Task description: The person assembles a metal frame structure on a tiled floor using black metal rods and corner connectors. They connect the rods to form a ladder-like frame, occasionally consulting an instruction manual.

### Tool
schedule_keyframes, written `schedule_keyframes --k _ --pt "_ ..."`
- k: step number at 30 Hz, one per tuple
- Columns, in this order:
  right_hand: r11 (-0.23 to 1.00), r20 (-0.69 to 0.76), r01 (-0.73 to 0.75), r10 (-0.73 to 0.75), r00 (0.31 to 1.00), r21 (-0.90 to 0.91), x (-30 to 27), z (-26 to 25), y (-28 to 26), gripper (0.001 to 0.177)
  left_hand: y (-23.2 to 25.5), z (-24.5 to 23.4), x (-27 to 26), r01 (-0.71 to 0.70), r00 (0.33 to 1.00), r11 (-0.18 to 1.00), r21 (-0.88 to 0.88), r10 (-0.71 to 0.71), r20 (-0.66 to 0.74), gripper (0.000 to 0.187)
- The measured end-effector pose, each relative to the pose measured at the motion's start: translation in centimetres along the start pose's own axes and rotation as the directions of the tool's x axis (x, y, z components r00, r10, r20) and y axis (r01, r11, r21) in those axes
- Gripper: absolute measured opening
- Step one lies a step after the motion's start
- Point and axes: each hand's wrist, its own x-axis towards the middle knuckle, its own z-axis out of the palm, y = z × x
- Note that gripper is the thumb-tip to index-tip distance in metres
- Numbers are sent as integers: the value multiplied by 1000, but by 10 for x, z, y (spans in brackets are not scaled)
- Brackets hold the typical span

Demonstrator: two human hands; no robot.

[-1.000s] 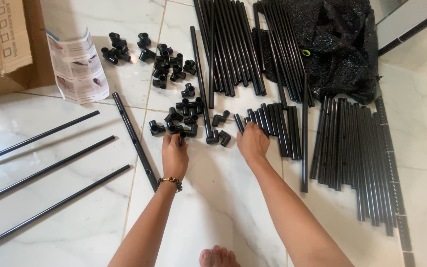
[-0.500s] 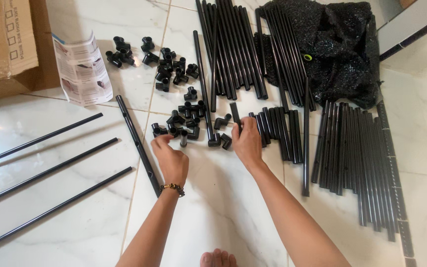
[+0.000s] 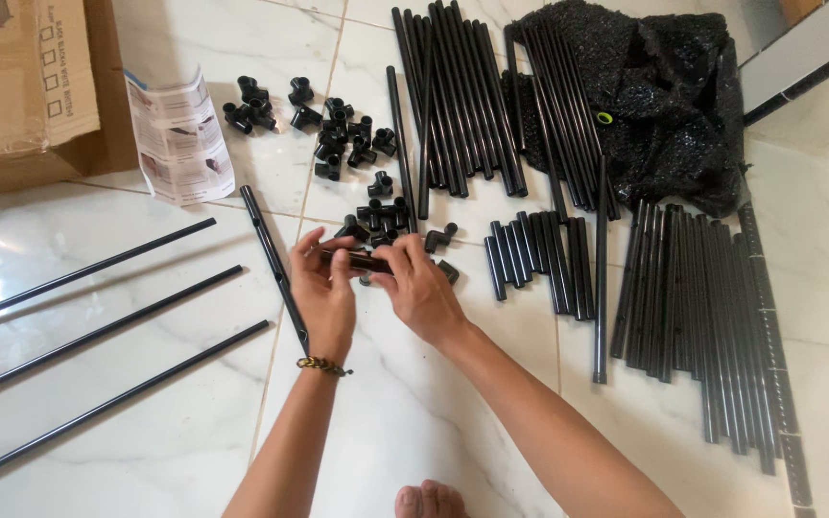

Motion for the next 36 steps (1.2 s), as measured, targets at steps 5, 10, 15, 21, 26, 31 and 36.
schedule_keyframes --k 5,10,15,21,26,31,36 --pt "986 -150 -62 86 985 154 12 -6 -7 37 -8 -22 19 64 955 983 -175 -111 -275 30" --pt "834 20 -360 388 921 418 15 -17 -14 20 -6 -44 28 62 917 966 -250 -154 -368 24" --pt "850 -75 -381 435 897 364 20 -19 -19 17 -1 -40 28 78 900 946 -316 -203 -386 22" --pt "294 41 -290 633 773 911 34 -18 -9 21 3 -22 22 121 890 949 -292 -234 -391 24" --pt "221 105 -338 678 727 915 48 -23 -6 21 7 -9 26 114 915 956 -271 -208 -346 25" --pt "212 64 -241 612 788 947 57 -15 -12 18 13 0 30 94 932 964 -250 -174 -319 26" --pt "321 -9 -216 576 817 922 55 -11 -14 15 16 1 32 143 903 962 -231 -222 -367 26"
